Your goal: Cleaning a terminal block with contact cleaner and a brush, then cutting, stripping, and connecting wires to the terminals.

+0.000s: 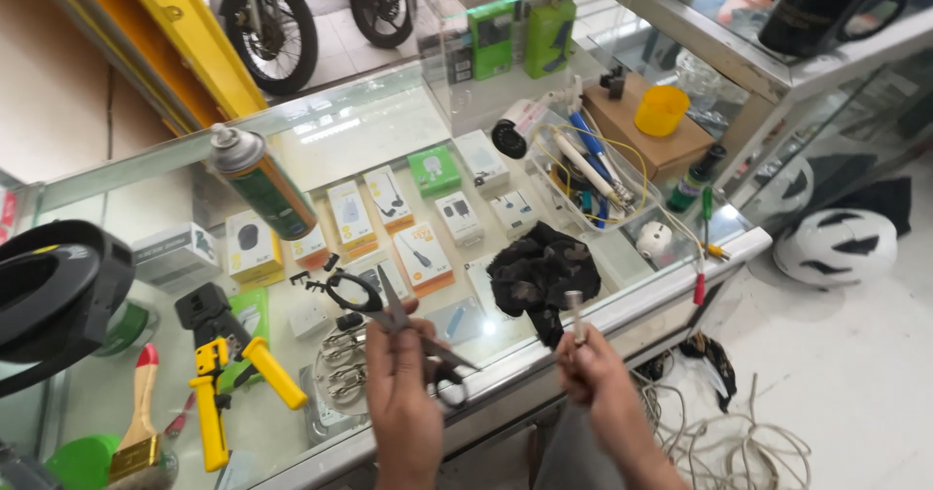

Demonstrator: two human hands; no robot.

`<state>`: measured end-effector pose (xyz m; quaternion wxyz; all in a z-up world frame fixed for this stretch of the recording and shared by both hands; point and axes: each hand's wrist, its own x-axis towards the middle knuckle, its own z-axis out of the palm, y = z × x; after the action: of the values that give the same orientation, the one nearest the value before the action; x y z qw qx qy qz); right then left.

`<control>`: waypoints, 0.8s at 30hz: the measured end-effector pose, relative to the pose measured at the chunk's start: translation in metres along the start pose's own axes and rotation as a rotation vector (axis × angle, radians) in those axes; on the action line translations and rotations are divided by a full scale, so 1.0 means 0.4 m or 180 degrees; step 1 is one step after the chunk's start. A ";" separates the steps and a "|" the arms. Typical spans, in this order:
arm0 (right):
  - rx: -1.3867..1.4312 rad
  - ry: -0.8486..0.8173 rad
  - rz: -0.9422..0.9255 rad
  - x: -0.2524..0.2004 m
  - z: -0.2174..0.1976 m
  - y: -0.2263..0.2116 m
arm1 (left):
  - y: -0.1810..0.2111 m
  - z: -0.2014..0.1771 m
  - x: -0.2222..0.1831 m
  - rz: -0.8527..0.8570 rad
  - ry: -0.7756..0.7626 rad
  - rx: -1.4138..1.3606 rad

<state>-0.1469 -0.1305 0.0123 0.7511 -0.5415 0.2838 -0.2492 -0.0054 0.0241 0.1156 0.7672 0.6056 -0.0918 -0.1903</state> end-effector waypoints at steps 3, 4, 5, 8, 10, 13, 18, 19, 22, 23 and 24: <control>-0.1955 0.0308 0.0109 0.036 -0.036 -0.143 | -0.030 -0.023 0.035 0.0084 -0.0201 0.0758; -0.1948 0.0326 0.0138 0.054 -0.035 -0.175 | -0.034 -0.011 0.041 0.0057 -0.0218 0.0772; -0.2419 0.0070 0.0294 0.077 -0.034 -0.210 | -0.034 0.004 0.050 -0.0309 -0.0488 0.1190; -0.3102 -0.0413 0.0132 0.148 -0.042 -0.258 | -0.037 0.038 0.063 -0.0398 -0.1055 0.1948; -0.3303 -0.0643 -0.0190 0.205 -0.058 -0.246 | -0.045 0.053 0.076 -0.0124 -0.1338 0.2295; -0.3365 -0.1030 -0.1011 0.278 -0.096 -0.188 | -0.057 0.067 0.105 0.0224 -0.1755 0.3394; -0.3440 -0.0994 -0.2331 0.312 -0.131 -0.126 | 0.002 0.116 0.161 0.0876 -0.2379 0.5418; -0.3417 -0.1001 -0.2324 0.301 -0.119 -0.136 | -0.001 0.114 0.174 0.0856 -0.2378 0.5437; -0.3157 -0.0548 -0.2001 0.274 -0.096 -0.166 | -0.004 0.116 0.207 0.1732 -0.2200 0.5433; -0.3090 -0.0555 -0.1926 0.272 -0.097 -0.173 | -0.001 0.123 0.215 0.1719 -0.2248 0.5378; -0.3022 -0.0563 -0.1851 0.270 -0.097 -0.181 | 0.001 0.129 0.223 0.1706 -0.2295 0.5323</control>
<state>-0.1015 -0.2510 0.0547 0.3463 -0.8948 0.1399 -0.2446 0.0567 -0.0580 0.1209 0.0283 0.8222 -0.5657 -0.0560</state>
